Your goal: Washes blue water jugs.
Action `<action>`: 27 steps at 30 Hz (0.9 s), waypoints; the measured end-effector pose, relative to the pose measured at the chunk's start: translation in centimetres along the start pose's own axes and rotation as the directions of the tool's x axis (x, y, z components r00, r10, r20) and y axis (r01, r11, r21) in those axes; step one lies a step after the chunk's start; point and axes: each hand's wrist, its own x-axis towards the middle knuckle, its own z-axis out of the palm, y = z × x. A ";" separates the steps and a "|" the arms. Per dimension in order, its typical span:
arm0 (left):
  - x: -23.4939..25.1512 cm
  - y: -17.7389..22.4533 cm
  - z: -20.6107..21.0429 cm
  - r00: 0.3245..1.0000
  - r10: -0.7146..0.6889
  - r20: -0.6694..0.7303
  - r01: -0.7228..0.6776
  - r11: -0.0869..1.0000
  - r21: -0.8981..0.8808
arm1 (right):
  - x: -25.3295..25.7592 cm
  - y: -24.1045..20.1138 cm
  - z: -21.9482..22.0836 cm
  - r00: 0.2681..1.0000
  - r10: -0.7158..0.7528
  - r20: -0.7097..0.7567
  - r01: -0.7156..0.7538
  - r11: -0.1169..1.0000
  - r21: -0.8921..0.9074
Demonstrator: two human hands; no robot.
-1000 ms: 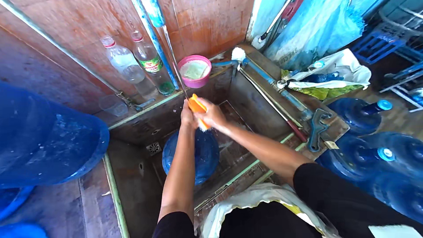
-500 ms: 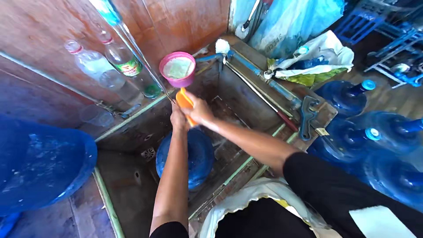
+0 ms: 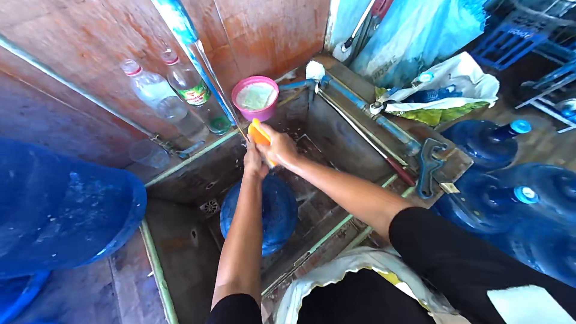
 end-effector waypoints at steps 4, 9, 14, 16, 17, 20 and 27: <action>0.9 -0.3 1.0 0.990 -0.058 -0.128 0.052 0.997 -0.052 | 0.5 1.6 0.1 0.996 0.035 -0.083 -0.035 0.999 -0.002; 1.0 -0.3 0.6 0.967 -0.185 -0.173 0.143 0.963 -0.230 | -3.0 2.4 0.9 1.000 0.014 -0.022 -0.013 0.999 0.029; 1.5 -0.6 0.7 0.972 -0.146 -0.184 0.104 0.970 -0.220 | -1.7 3.1 0.9 1.000 0.021 -0.008 -0.020 0.999 0.029; 1.5 -0.6 0.2 0.969 -0.133 -0.210 0.060 0.945 -0.320 | -4.2 4.0 1.2 0.997 -0.077 0.023 0.075 0.994 0.078; 1.6 -0.5 0.1 0.975 -0.117 -0.191 0.044 0.937 -0.346 | -5.3 4.2 0.9 0.993 -0.106 0.056 0.101 0.991 0.092; 0.8 -0.4 0.3 0.969 -0.136 -0.205 0.074 0.956 -0.285 | -8.5 3.9 -1.4 0.977 -0.047 0.206 0.038 0.998 0.051; 0.6 0.5 1.0 0.934 -0.319 -0.158 0.316 0.948 -0.047 | -12.5 8.7 -9.0 0.987 0.129 -0.098 -0.141 0.981 -0.130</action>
